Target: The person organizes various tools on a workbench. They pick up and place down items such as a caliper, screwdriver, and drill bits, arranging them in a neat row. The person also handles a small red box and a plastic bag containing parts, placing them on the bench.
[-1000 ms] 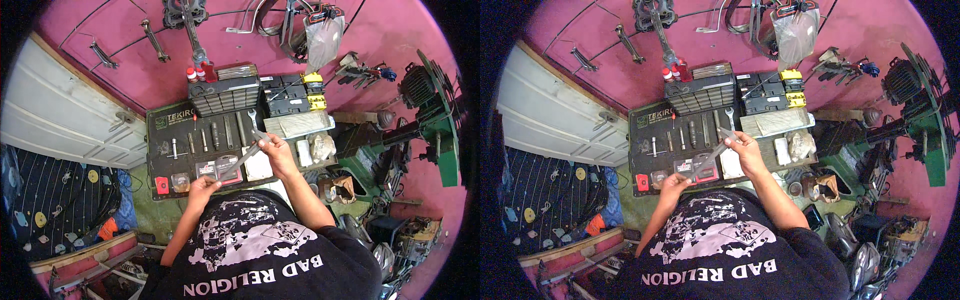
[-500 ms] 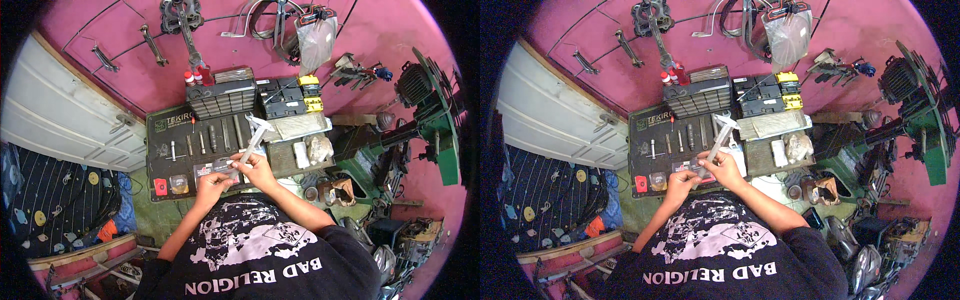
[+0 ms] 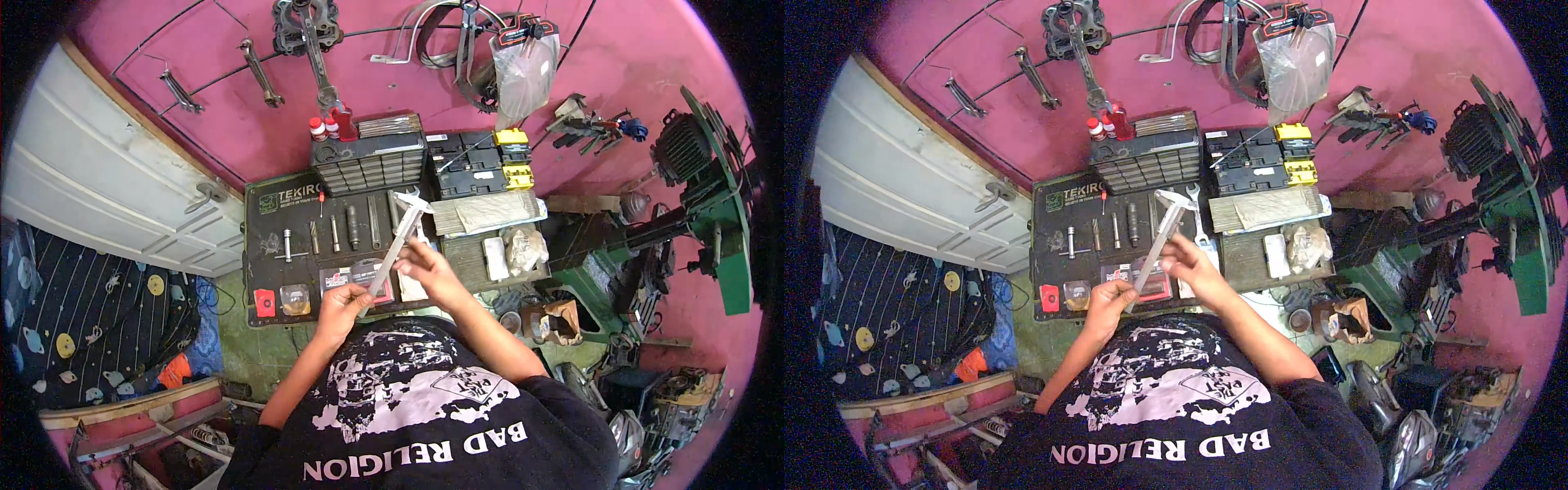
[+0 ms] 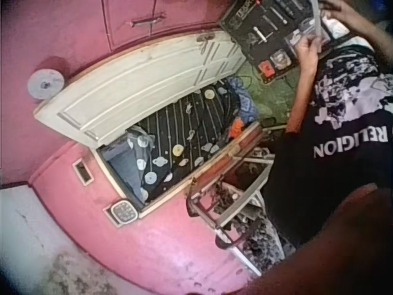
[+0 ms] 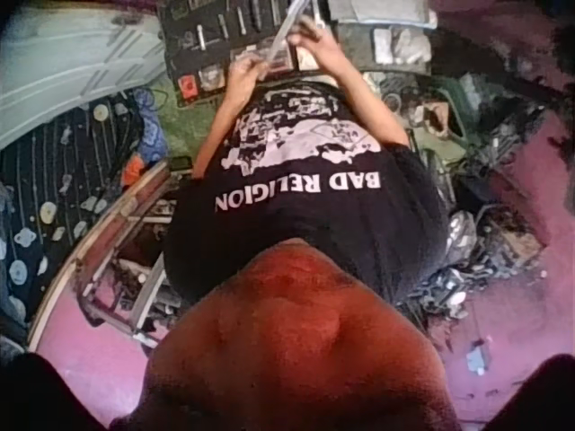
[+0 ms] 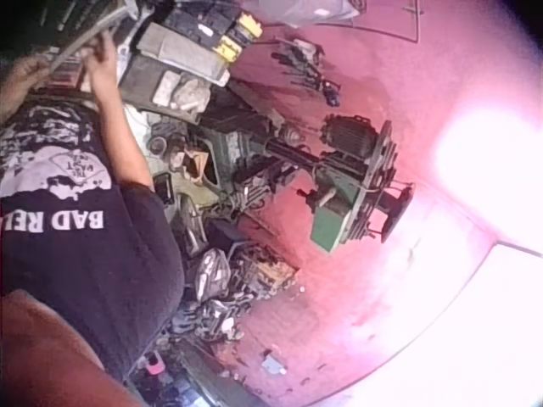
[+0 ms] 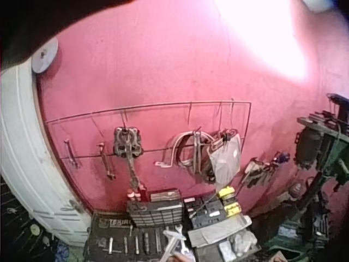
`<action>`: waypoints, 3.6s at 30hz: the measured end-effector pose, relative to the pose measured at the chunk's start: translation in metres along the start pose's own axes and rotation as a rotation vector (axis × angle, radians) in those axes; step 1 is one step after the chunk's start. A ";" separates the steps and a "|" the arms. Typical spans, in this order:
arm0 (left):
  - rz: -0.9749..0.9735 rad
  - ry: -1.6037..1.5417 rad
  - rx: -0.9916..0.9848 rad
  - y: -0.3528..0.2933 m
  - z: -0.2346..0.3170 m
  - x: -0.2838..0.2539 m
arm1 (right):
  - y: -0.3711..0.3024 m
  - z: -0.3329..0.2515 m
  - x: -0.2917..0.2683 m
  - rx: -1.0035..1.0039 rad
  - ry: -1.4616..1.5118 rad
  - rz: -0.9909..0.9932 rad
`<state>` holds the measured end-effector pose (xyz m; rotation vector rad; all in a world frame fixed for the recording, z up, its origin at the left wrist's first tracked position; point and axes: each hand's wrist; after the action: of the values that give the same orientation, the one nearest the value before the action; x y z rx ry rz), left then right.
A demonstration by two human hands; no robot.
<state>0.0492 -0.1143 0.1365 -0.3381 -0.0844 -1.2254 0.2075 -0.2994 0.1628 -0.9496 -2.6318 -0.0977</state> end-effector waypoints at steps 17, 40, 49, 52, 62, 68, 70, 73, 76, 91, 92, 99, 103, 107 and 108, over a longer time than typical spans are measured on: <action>0.061 0.302 -0.119 0.055 0.059 -0.079 | 0.035 -0.003 -0.040 0.144 -0.136 0.244; 0.575 -0.046 -0.343 0.354 0.071 -0.190 | 0.242 0.026 -0.031 0.130 -0.122 0.471; 0.555 0.036 -0.387 0.367 0.057 -0.182 | 0.256 0.046 -0.051 0.126 -0.238 0.593; 0.581 0.044 -0.361 0.369 0.054 -0.175 | 0.253 0.044 -0.049 0.116 -0.233 0.640; 0.559 0.140 -0.304 0.380 0.048 -0.184 | 0.257 0.059 -0.055 0.104 -0.148 0.649; 0.663 0.060 -0.155 0.381 0.054 -0.167 | 0.255 0.063 -0.061 0.135 -0.214 0.678; 0.760 0.175 -0.146 0.375 0.059 -0.182 | 0.248 0.063 -0.055 0.136 -0.237 0.674; 0.856 0.417 -0.064 0.346 0.057 -0.178 | 0.199 0.055 -0.041 0.096 -0.267 0.633; 0.765 0.300 0.305 0.283 0.034 -0.145 | 0.133 0.062 -0.020 0.133 -0.359 0.501; 0.413 0.962 -0.013 0.033 -0.114 -0.145 | 0.061 0.173 -0.015 0.359 -0.985 0.194; 0.381 1.022 0.048 0.035 -0.117 -0.148 | 0.063 0.172 -0.011 0.280 -1.198 0.197; 0.167 1.302 0.231 0.088 -0.104 -0.148 | 0.104 0.189 -0.021 0.037 -1.931 0.097; 0.036 1.466 0.279 0.112 -0.124 -0.151 | 0.119 0.190 -0.022 0.048 -2.096 -0.033; 0.032 1.576 0.320 0.123 -0.129 -0.142 | 0.122 0.206 -0.032 0.002 -2.178 -0.017; 0.025 1.583 0.327 0.125 -0.131 -0.142 | 0.121 0.209 -0.034 -0.013 -2.182 -0.008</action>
<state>0.1015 0.0118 -0.0484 0.9525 1.0613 -1.1348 0.2477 -0.1892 -0.0510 -1.3218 -4.1901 1.9887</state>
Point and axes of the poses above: each hand's wrist, its own y-axis towards the middle knuckle, its own x-axis out of the palm, z = x × y, and after that the axes turned 7 degrees about -y, right-handed
